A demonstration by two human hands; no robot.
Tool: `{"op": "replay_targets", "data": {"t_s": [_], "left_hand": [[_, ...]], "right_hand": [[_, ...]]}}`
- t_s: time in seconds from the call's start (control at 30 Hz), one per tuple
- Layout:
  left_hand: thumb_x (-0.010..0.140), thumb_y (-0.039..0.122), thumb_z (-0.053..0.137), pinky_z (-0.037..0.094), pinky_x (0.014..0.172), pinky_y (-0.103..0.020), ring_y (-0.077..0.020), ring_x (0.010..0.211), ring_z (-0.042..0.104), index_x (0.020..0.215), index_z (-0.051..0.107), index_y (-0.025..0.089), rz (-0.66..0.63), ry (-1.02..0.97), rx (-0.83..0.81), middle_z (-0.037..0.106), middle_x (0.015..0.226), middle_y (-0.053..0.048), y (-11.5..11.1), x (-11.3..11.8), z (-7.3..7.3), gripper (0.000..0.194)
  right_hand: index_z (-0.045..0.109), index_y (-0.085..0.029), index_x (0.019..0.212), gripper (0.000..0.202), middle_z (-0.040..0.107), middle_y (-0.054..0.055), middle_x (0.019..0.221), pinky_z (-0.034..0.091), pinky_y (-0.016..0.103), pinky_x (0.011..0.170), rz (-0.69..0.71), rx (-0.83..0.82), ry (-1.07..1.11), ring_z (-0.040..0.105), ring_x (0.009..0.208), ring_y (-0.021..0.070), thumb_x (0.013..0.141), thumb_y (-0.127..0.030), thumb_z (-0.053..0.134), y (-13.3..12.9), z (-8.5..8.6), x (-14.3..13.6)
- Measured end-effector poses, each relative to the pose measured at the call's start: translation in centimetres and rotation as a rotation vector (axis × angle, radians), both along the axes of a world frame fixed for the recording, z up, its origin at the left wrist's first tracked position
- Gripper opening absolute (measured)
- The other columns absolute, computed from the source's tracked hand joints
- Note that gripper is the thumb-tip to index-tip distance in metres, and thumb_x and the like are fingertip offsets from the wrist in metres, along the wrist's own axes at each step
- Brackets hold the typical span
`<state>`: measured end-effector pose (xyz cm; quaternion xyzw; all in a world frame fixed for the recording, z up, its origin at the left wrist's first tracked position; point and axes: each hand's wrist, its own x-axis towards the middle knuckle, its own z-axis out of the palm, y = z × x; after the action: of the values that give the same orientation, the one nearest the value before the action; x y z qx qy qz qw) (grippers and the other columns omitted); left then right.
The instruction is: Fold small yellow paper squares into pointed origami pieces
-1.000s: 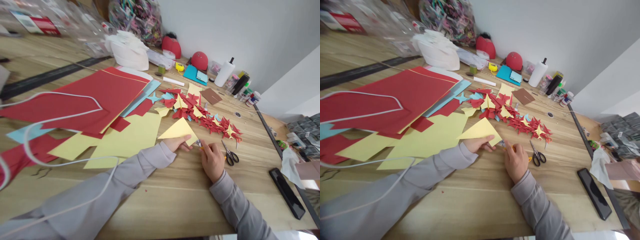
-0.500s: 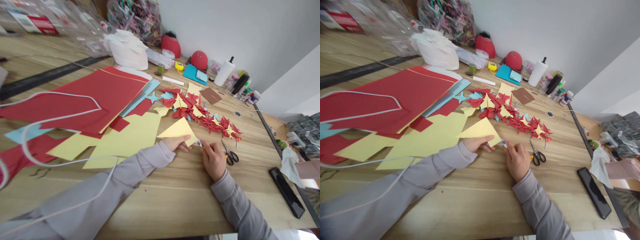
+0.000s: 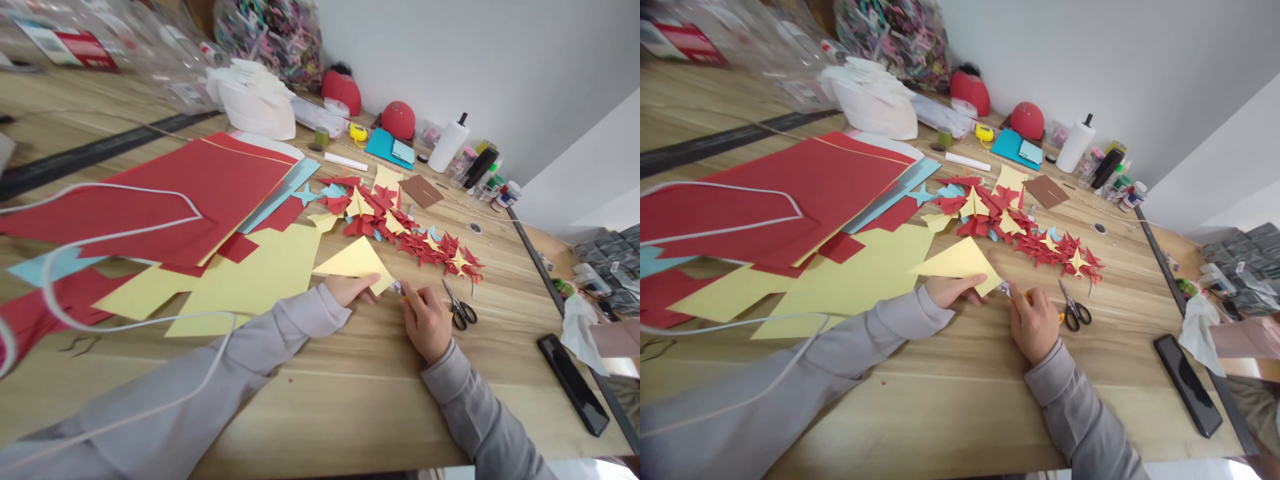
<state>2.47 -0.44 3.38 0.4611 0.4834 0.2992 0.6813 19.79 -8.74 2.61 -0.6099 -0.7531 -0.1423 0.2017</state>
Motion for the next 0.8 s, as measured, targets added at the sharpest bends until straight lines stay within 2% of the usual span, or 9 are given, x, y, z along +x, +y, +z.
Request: {"op": "replay_targets", "data": {"t_s": [0.1,0.2,0.27,0.37,0.53,0.63,0.8], "left_hand": [[0.057,0.032,0.071,0.053,0.058,-0.028,-0.0171,0.051,0.062,0.064,0.066,0.01,0.067,-0.094,0.021,0.067,0.06,-0.007,0.3,-0.1,-0.5,0.024],[0.051,0.031,0.075,0.055,0.051,-0.031,-0.0182,0.057,0.063,0.074,0.065,0.009,0.132,-0.295,-0.016,0.069,0.079,-0.01,0.5,0.2,-0.9,0.034],[0.051,0.032,0.076,0.054,0.046,-0.03,-0.0186,0.061,0.063,0.077,0.064,0.009,0.184,-0.334,-0.032,0.069,0.083,-0.01,0.6,0.3,-1.0,0.037],[0.052,0.033,0.076,0.052,0.041,-0.027,-0.0172,0.059,0.062,0.079,0.063,0.01,0.202,-0.288,-0.022,0.068,0.081,-0.009,0.3,0.5,-0.7,0.038],[0.057,0.036,0.072,0.052,0.044,-0.025,-0.0133,0.049,0.059,0.072,0.063,0.012,0.127,-0.184,-0.027,0.067,0.069,-0.005,-0.2,0.4,0.2,0.03],[0.058,0.035,0.071,0.051,0.044,-0.024,-0.0126,0.046,0.057,0.07,0.063,0.011,0.124,-0.18,-0.048,0.065,0.06,-0.003,-0.2,0.5,0.4,0.028],[0.058,0.032,0.071,0.05,0.042,-0.024,-0.0126,0.045,0.057,0.068,0.062,0.011,0.14,-0.192,-0.072,0.064,0.06,-0.003,0.0,0.6,0.4,0.025]], "right_hand": [[0.056,-0.018,0.116,0.034,0.053,0.006,0.078,0.041,0.023,0.061,-0.003,0.001,0.008,0.051,0.07,0.0139,0.086,-0.027,0.044,0.1,-0.1,0.1],[0.056,-0.018,0.116,0.033,0.053,0.006,0.077,0.041,0.023,0.061,-0.007,0.009,0.008,0.051,0.07,0.0136,0.086,-0.026,0.044,0.1,-0.1,0.1],[0.056,-0.019,0.116,0.033,0.053,0.006,0.078,0.04,0.023,0.06,-0.004,0.017,-0.006,0.05,0.069,0.0135,0.086,-0.026,0.045,0.0,-0.1,0.0],[0.056,-0.021,0.116,0.033,0.053,0.006,0.078,0.04,0.023,0.059,0.013,0.013,-0.03,0.05,0.069,0.0136,0.085,-0.027,0.046,0.0,0.0,-0.1],[0.057,-0.021,0.116,0.033,0.052,0.006,0.078,0.04,0.023,0.059,0.009,0.005,-0.024,0.05,0.069,0.0136,0.085,-0.027,0.045,0.0,-0.1,-0.1],[0.057,-0.021,0.116,0.033,0.053,0.006,0.078,0.04,0.023,0.059,0.003,0.005,-0.014,0.05,0.069,0.0134,0.085,-0.027,0.045,0.0,-0.1,-0.2],[0.057,-0.021,0.116,0.033,0.054,0.006,0.077,0.04,0.023,0.059,-0.01,0.0,-0.016,0.05,0.068,0.0132,0.086,-0.028,0.045,0.1,0.0,-0.1]]}}
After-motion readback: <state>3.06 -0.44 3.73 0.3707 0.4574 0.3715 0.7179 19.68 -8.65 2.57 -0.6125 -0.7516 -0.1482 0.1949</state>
